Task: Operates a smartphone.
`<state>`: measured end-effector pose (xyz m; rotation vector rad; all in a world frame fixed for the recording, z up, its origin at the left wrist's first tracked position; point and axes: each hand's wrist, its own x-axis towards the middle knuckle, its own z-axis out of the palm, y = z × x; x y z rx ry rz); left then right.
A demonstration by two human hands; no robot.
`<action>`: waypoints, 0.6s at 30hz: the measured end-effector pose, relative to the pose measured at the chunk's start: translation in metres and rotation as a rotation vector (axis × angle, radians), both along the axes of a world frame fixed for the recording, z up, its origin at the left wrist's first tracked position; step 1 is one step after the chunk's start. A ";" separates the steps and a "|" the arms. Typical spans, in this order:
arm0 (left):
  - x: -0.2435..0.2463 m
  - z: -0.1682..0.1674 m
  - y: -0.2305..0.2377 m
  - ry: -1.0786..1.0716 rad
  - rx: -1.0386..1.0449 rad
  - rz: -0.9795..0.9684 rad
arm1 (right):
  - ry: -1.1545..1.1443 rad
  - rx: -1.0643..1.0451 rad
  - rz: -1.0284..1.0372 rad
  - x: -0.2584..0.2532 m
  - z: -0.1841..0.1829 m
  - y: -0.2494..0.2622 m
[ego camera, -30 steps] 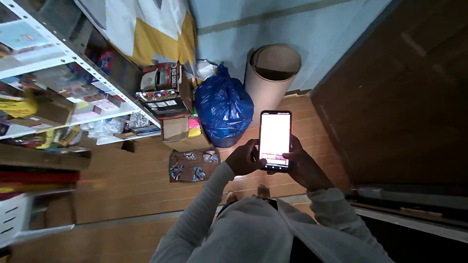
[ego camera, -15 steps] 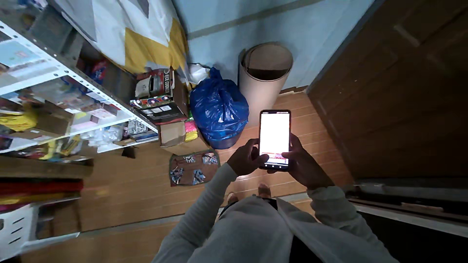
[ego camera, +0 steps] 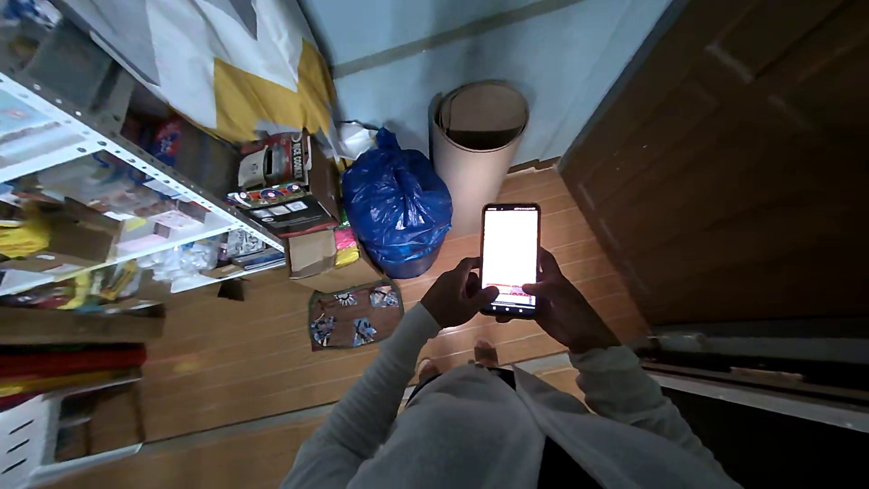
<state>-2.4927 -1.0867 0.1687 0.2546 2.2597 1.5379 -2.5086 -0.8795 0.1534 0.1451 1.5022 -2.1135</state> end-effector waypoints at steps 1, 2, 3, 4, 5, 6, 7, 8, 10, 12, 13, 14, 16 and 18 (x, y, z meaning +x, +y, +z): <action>0.000 0.000 0.001 -0.001 -0.007 -0.008 | -0.001 0.010 -0.003 0.001 0.001 0.001; 0.000 0.001 0.001 -0.001 -0.012 -0.017 | -0.006 0.017 -0.008 0.001 0.002 0.001; 0.000 0.000 0.002 0.004 -0.015 -0.029 | -0.012 0.024 -0.015 0.001 0.002 0.001; 0.000 0.000 0.001 0.011 -0.020 -0.048 | -0.010 0.028 -0.022 0.002 0.002 0.002; -0.001 -0.001 0.001 0.021 -0.028 -0.075 | -0.002 0.032 -0.025 0.002 0.002 0.003; -0.002 -0.002 0.000 0.041 -0.036 -0.103 | 0.003 0.037 -0.025 0.002 0.001 0.004; -0.002 -0.003 0.000 0.067 -0.041 -0.127 | 0.007 0.044 -0.024 0.002 0.002 0.005; -0.003 -0.004 -0.001 0.077 -0.048 -0.150 | 0.004 0.039 -0.023 0.003 0.002 0.005; -0.003 -0.004 -0.002 0.064 -0.055 -0.180 | 0.002 0.044 -0.031 0.004 0.003 0.005; -0.003 -0.004 -0.003 0.055 -0.070 -0.197 | -0.004 0.063 -0.042 0.006 0.004 0.003; -0.002 -0.004 -0.003 0.058 -0.075 -0.204 | -0.008 0.066 -0.046 0.008 0.004 0.002; -0.002 -0.005 -0.003 0.061 -0.072 -0.208 | -0.013 0.065 -0.051 0.009 0.004 0.002; 0.000 -0.011 -0.003 0.070 -0.046 -0.210 | -0.016 0.065 -0.060 0.011 0.002 0.001; 0.001 -0.014 -0.002 0.062 -0.040 -0.211 | -0.016 0.065 -0.067 0.013 0.001 0.000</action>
